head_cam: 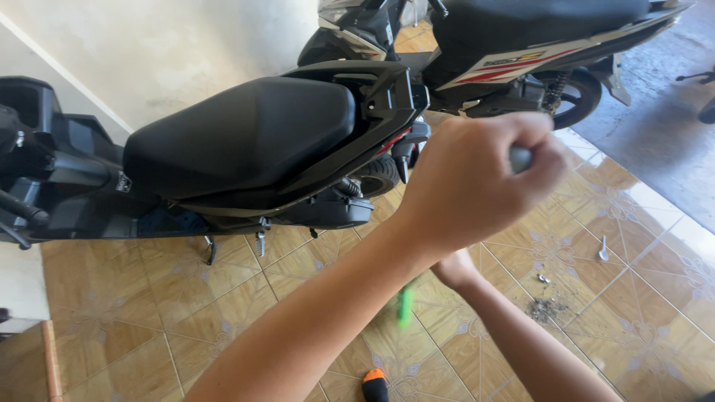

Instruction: The person sweeps the tiled floor using a broom, moving the broom around several parked motorcycles and scooters to collect debris.

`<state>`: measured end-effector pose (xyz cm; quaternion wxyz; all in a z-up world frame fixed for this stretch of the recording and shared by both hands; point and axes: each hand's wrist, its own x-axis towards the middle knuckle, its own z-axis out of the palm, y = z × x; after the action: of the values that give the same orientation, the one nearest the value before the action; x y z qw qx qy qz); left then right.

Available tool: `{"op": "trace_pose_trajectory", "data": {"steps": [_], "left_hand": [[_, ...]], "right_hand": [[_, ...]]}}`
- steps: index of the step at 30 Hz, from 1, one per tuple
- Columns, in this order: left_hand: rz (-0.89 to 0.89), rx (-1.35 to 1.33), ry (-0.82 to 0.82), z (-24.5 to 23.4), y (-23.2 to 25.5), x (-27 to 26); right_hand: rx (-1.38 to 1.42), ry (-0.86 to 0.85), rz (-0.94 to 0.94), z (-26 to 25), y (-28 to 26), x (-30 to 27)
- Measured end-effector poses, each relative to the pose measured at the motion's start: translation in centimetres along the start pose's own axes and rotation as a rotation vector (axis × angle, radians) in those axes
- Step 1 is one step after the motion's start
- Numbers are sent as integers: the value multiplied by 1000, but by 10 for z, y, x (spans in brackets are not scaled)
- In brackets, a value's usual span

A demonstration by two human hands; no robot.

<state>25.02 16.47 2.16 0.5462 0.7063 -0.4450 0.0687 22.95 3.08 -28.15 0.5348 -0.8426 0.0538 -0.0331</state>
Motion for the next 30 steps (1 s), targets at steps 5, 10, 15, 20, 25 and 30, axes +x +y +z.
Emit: {"op": "trace_pose_trajectory", "data": {"steps": [5,10,15,20,25,30], "left_hand": [[-7,129,-129,8,-21,-3],[134,61,-58,35,-65,-20],[-3,-10,-291,67,-63,-4],[-11,-158,-162,97,-62,-9],[-224,-351,-140,97,-69,0],[-10,-58,-48,83,-35,68]], "right_hand": [[54,-84,-22,63,-17,44],[-121,-283,69,60,34,77],[1238,-187,125,-9,136,66],[1454,42,-124,-82,97,14],[-94,130,-205,-128,81,14],[-164,190,-175,-134,83,50]]}}
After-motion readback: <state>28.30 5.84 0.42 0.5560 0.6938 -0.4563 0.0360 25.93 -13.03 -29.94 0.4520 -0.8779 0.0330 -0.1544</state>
